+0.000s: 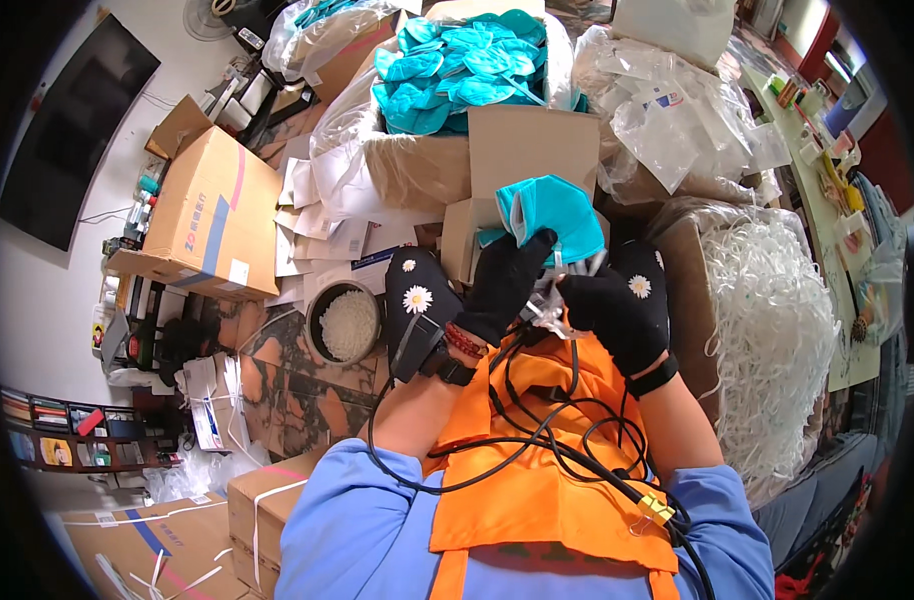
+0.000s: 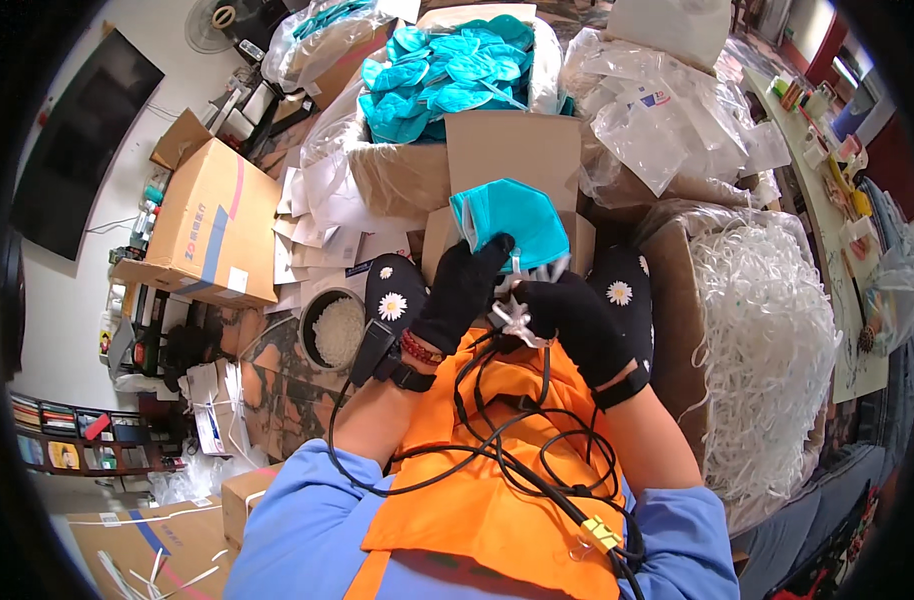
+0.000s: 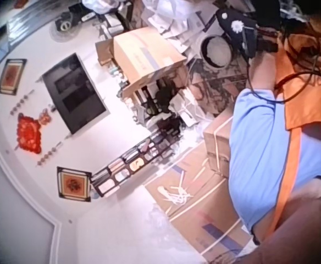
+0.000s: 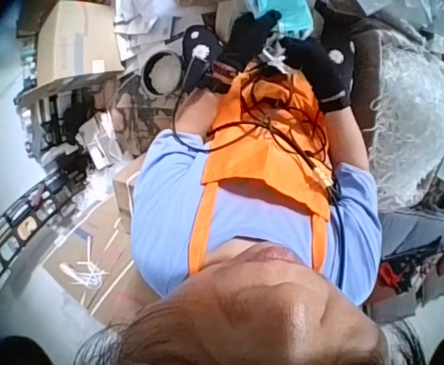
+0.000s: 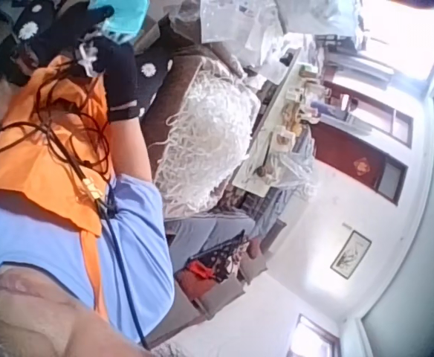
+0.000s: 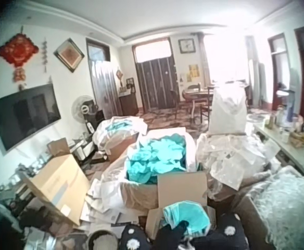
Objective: The recorder is packing teal face masks into plastic bags and placing them in a cardboard box.
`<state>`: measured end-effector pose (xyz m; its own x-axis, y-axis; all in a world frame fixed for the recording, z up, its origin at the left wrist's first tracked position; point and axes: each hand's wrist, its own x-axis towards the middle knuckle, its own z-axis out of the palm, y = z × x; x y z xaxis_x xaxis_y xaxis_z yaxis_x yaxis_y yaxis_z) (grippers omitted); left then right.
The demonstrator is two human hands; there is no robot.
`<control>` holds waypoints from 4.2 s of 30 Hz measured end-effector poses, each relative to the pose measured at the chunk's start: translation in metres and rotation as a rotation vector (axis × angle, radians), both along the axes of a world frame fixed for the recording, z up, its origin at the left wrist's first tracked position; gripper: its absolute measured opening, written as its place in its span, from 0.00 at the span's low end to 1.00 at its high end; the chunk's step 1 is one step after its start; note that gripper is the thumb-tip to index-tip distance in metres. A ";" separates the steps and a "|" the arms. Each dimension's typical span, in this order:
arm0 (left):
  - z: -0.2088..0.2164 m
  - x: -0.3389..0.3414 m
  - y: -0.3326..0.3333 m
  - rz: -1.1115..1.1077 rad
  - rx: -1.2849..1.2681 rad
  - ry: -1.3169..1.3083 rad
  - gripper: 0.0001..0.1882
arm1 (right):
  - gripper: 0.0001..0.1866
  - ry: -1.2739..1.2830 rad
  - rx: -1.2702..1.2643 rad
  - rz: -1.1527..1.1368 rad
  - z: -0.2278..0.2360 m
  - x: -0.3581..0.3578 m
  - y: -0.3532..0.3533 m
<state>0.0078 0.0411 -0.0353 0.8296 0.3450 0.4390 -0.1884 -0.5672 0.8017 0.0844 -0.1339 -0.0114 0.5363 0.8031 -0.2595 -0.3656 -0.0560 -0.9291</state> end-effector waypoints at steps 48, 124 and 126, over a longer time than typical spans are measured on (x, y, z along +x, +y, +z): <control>-0.003 -0.015 -0.029 -0.103 -1.179 0.054 0.10 | 0.16 0.037 -0.188 -0.146 0.009 -0.015 0.008; 0.048 -0.047 -0.093 -0.574 0.037 -0.030 0.05 | 0.11 0.603 0.475 -0.536 0.002 0.029 -0.053; 0.079 -0.055 -0.115 -0.743 -0.074 -0.009 0.06 | 0.10 -0.252 0.158 -0.540 -0.068 0.109 -0.147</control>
<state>-0.0472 -0.0737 0.0433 0.8522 -0.2764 0.4443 -0.5078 -0.2323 0.8295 0.1935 -0.2809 -0.0789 0.9072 0.4198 0.0282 -0.0723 0.2215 -0.9725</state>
